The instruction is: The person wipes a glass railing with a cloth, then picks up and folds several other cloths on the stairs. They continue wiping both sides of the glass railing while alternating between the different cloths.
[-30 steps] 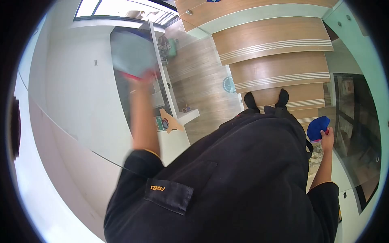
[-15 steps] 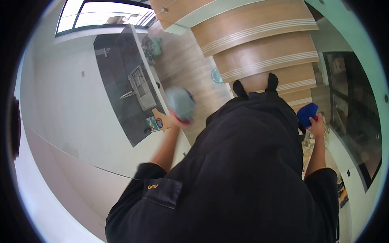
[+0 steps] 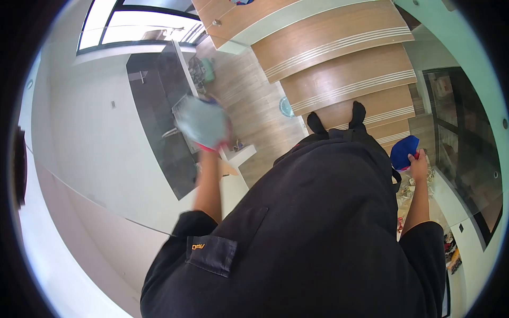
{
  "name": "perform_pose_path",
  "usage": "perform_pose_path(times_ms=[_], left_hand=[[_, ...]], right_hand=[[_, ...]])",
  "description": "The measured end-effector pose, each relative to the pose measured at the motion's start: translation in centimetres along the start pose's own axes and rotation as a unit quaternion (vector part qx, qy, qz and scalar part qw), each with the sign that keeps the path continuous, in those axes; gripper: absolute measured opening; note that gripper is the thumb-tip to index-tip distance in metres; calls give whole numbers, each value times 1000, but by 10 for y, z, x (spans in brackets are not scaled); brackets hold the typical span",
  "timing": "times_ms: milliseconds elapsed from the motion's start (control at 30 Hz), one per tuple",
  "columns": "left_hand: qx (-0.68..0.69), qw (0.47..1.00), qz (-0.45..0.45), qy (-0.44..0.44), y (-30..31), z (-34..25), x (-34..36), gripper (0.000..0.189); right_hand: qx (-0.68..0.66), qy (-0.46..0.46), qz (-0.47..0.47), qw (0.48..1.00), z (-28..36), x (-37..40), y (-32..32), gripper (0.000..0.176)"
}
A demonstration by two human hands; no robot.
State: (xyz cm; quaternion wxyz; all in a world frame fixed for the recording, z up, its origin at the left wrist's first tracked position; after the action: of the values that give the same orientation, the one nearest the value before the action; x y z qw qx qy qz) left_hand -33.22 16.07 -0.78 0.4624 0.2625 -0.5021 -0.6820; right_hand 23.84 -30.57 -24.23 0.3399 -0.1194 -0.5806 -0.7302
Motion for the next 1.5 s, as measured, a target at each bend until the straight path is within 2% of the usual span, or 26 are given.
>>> perform_pose_path(times_ms=[33,133,200,233,300,333,367,400,433,467,500,533,567,667,767,800,867,933,967,1067,1200,1267,1333,1400,1500], left_hand=[[9,999,22,-36,-41,-37,40,23],[183,968,-98,-144,-112,-101,140,8],[95,983,57,-149,-126,-108,167,9],[48,979,128,-151,-132,-108,173,10],[58,981,119,-140,-136,-90,146,10],[91,982,95,-134,-131,-72,117,10],[244,963,46,-100,-121,-43,70,11],[486,872,-2,-54,-120,-24,30,11],[773,633,-40,33,-116,2,-10,12],[894,441,-53,48,-88,20,-50,12],[948,310,-57,40,-55,45,-74,13],[975,212,-56,22,-19,72,-96,14],[986,156,-54,-1,11,95,-107,14],[996,53,-48,-54,81,150,-123,17],[997,22,-39,-55,90,161,-138,19],[997,31,-42,-52,82,157,-139,20],[995,70,-63,-33,49,149,-141,22],[983,157,-89,12,-13,127,-127,24],[976,193,-94,37,-48,114,-110,25],[962,237,-46,128,-152,53,-18,28],[952,244,26,182,-209,12,58,32],[956,227,44,182,-212,5,50,34],[967,193,42,159,-191,9,13,36],[983,138,33,116,-145,28,-42,38],[998,10,52,34,-32,96,-126,41]], right_hand=[[-1,-9,-1,1000,7,3,3,27],[-3,6,-10,1000,15,10,7,28],[-1,1,-19,1000,12,14,9,29],[-3,1,-26,1000,14,11,9,29],[-76,73,-6,994,-3,0,-9,29],[-168,5,57,984,-44,-20,-43,27],[-242,-105,118,957,5,24,-24,27],[-134,-96,115,980,-48,-11,-53,25],[-26,-39,66,997,-27,5,-38,25],[27,-52,28,998,-11,19,-24,25],[-41,18,20,999,-11,15,-29,30],[12,-57,-16,998,-15,23,-17,34],[-5,-78,-26,997,-16,27,-11,38],[-45,-86,-23,995,-6,38,3,37],[-38,-97,-46,994,-5,50,13,36],[-33,-99,-49,993,-3,53,14,36],[-54,-107,-33,992,-3,56,9,36],[-45,-107,-31,993,-10,61,0,36],[-38,-103,-30,993,-13,62,-5,35],[-50,-117,-6,992,-23,65,-18,35],[-49,-117,-15,992,-16,69,-13,35],[-43,-115,-26,992,-6,75,-5,36],[-61,-122,-35,990,-4,78,0,36],[-71,-114,-39,990,0,70,3,37],[-66,-101,-32,992,-5,68,0,37]])
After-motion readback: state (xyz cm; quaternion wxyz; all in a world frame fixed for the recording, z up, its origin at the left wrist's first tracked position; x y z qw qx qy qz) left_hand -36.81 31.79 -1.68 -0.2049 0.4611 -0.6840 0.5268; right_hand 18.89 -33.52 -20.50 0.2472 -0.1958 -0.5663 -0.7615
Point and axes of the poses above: each hand's wrist, its own x-axis away from the middle knuckle, its own y-axis out of the back of the hand, z = x × y, the point moved 10 cm from there along -x, towards the middle knuckle, and after that the axes turned 15 degrees about -y, right-handed, at the moved point
